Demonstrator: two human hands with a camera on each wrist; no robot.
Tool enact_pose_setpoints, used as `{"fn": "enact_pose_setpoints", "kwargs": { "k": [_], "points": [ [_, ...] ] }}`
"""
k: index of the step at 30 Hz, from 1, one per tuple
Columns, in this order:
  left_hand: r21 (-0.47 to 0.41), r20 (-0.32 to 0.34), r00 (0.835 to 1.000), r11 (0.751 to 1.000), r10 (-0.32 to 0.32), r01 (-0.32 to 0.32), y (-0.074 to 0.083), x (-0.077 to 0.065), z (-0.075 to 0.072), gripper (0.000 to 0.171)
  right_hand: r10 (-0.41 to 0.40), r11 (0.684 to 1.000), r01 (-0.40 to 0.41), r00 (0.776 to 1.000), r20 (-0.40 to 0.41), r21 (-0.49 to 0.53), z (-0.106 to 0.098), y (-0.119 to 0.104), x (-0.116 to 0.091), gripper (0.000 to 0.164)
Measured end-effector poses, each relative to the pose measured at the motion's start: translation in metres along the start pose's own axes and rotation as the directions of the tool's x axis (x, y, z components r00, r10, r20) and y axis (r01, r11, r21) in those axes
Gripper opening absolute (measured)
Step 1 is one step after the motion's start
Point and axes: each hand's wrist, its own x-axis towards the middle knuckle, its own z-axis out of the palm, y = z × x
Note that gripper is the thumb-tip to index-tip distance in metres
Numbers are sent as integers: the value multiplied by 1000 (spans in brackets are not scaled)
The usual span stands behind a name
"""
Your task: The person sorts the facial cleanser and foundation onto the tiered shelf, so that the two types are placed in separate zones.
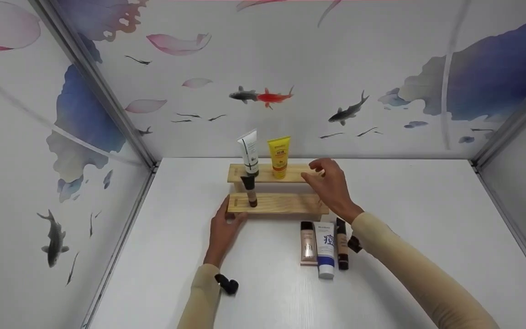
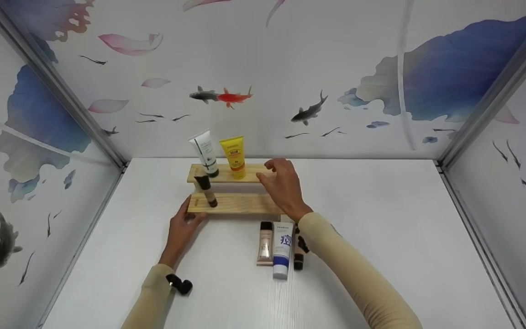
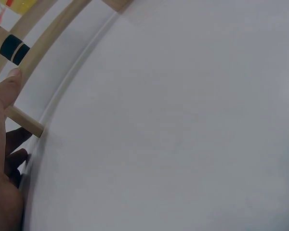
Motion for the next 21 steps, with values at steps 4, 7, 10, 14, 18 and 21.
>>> {"fn": "enact_pose_setpoints", "kwargs": {
  "k": [4,7,10,14,18,21],
  "points": [
    [-10,3,1000,1000,-1,1,-1,0,0,92,-12,1000,12,1000,3,1,-3,1,-5,31],
    [-12,6,1000,1000,-1,1,-2,0,1,92,-44,999,45,999,14,-11,-5,2,-9,32],
    [-20,5,1000,1000,4,-4,-2,-1,0,93,-73,997,74,997,29,-25,-7,3,-12,32],
    [-33,1,1000,999,8,-8,-1,-1,0,92,-94,995,95,995,38,-24,-9,4,-17,31],
    [-28,-2,1000,1000,0,0,0,-1,0,91,-111,993,112,993,40,-25,-12,7,-23,29],
    [-22,-7,1000,1000,-10,10,1,-1,0,91,-117,992,118,992,38,-41,-14,11,-29,27]
  ]
}}
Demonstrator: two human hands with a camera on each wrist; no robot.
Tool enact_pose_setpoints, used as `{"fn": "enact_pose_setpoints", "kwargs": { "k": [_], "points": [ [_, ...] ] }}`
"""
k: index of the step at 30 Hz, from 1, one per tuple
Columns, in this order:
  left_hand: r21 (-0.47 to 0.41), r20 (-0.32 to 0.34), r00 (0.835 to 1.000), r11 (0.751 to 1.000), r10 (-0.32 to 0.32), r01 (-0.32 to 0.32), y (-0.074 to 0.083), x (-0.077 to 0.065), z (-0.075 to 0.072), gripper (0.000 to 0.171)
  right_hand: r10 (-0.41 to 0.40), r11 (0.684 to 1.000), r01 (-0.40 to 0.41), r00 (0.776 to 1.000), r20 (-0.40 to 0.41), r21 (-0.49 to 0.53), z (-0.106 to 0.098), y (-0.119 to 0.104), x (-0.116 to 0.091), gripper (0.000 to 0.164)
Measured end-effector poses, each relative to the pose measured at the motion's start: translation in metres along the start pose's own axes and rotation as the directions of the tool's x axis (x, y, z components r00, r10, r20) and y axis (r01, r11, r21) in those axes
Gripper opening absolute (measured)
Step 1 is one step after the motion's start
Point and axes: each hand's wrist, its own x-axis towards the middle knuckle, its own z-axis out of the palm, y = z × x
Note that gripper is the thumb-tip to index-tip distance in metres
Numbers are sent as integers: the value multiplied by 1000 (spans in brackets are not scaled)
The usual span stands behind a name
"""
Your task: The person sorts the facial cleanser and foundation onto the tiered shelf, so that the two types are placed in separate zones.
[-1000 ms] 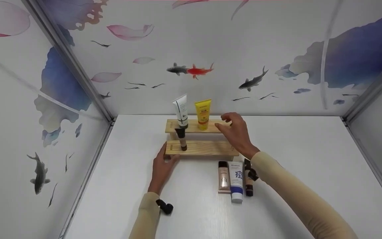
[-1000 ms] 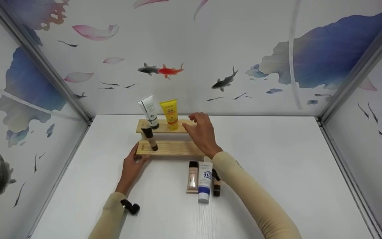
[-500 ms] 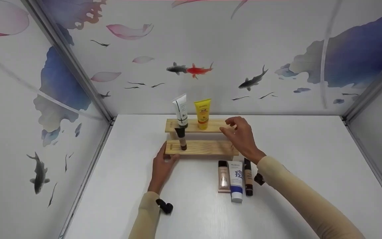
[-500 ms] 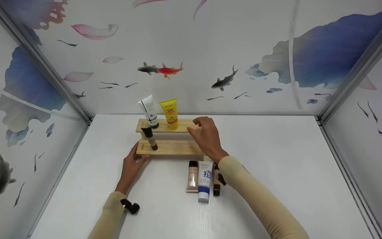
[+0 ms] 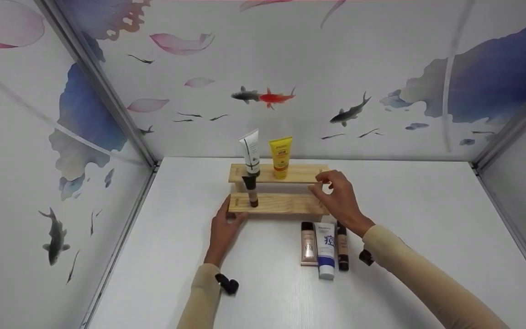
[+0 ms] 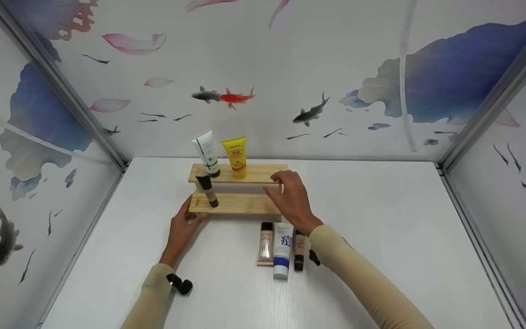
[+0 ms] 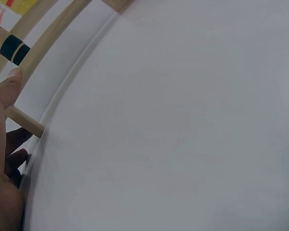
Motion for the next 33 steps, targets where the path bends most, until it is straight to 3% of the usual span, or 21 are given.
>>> {"fn": "enact_pose_setpoints", "kwargs": {
  "k": [11,33],
  "points": [
    [14,8,1000,1000,19,-19,-1,-1,0,94,78,996,-77,997,25,-36,-4,16,-33,29],
    [-20,13,1000,1000,21,-21,-1,-1,1,93,260,965,-256,963,75,-57,-13,34,-62,35]
  ]
}}
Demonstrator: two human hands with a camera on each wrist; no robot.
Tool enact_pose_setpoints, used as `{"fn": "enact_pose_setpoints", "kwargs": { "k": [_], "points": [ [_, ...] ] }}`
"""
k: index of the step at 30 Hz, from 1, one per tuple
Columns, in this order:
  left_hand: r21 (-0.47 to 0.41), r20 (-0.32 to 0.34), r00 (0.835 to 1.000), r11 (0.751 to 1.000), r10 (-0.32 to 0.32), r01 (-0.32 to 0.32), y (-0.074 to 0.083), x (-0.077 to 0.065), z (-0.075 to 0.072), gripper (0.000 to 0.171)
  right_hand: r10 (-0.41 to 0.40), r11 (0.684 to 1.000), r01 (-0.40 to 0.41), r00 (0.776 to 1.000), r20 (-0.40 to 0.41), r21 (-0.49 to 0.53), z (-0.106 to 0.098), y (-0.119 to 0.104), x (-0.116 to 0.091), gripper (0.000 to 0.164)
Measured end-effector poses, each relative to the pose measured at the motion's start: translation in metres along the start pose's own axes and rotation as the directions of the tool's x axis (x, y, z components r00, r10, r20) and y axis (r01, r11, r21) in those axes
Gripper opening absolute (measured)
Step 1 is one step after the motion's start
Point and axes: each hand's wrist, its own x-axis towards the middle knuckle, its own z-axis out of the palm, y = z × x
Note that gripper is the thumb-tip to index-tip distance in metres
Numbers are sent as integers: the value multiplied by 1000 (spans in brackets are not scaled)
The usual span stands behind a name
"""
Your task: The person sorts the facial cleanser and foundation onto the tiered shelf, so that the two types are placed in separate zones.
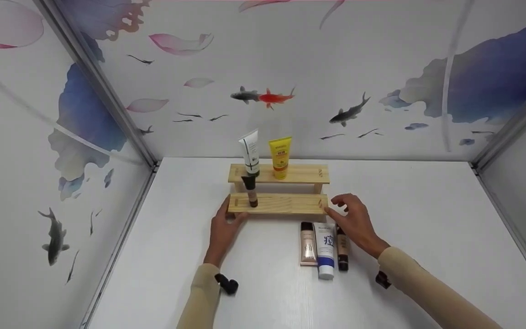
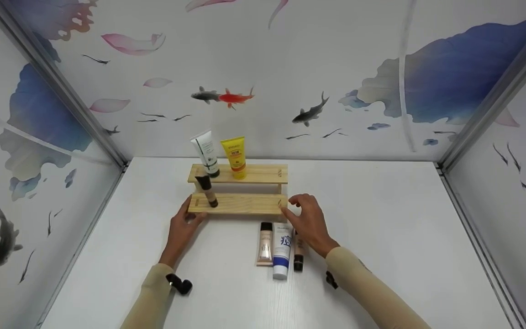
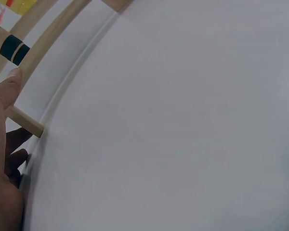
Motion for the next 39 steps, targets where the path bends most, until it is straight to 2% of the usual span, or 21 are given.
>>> {"fn": "enact_pose_setpoints", "kwargs": {
  "k": [6,9,13,24,34,39],
  "points": [
    [64,-11,999,997,-37,38,3,2,2,94,17,1000,-17,1000,12,-11,-2,9,-5,36],
    [77,-15,999,996,-45,46,3,2,3,93,54,998,-54,998,26,-21,-3,13,-9,37],
    [74,-15,999,996,-42,43,4,1,3,92,100,995,-99,994,46,-28,-5,18,-13,37],
    [58,-6,999,997,-46,46,4,0,2,95,155,988,-153,985,70,-34,-8,32,-25,35],
    [47,1,1000,999,-17,17,2,0,1,91,122,991,-119,990,64,-56,-11,37,-37,34],
    [43,6,1000,999,-8,8,0,0,0,90,136,989,-130,987,87,-77,-10,40,-43,37]
  ]
}}
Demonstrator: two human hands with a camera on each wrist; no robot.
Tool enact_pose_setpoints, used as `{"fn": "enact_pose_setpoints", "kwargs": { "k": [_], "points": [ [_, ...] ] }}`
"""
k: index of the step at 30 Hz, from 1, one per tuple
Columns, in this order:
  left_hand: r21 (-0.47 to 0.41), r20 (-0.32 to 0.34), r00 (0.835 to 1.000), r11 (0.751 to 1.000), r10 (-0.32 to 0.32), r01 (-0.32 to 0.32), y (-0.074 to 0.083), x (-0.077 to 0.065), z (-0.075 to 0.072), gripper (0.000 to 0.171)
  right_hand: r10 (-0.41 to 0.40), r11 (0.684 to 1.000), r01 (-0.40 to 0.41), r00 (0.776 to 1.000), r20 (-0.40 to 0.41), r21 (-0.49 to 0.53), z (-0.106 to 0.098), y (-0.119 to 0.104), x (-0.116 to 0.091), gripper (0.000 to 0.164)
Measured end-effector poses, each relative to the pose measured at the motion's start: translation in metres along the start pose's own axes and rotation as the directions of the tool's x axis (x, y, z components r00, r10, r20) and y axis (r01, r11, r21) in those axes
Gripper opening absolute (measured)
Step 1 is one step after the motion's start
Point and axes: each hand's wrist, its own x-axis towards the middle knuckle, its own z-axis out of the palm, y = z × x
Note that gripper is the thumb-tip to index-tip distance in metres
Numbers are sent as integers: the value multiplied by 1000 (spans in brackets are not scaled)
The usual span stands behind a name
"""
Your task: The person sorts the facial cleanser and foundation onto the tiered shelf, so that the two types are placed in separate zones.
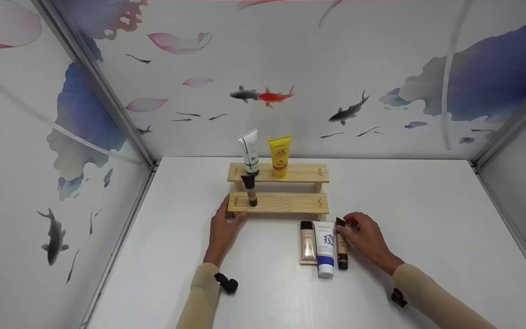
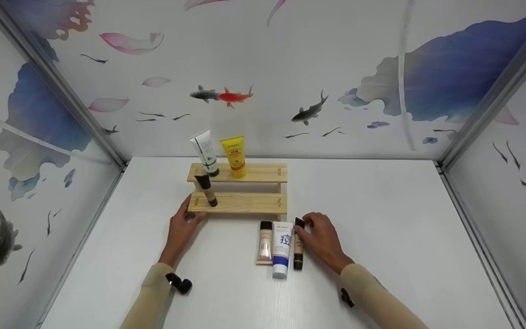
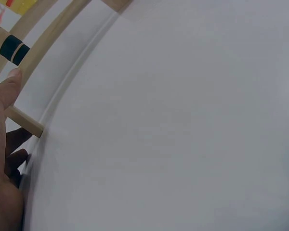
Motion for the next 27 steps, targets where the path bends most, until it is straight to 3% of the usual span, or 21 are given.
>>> {"fn": "enact_pose_setpoints", "kwargs": {
  "k": [8,27],
  "points": [
    [-12,-2,1000,1000,23,-23,-3,0,0,91,18,1000,-18,1000,3,11,1,-1,-5,38],
    [-29,-8,1000,1000,3,-3,1,-1,0,90,54,998,-55,998,-41,-21,10,0,-21,39]
  ]
}}
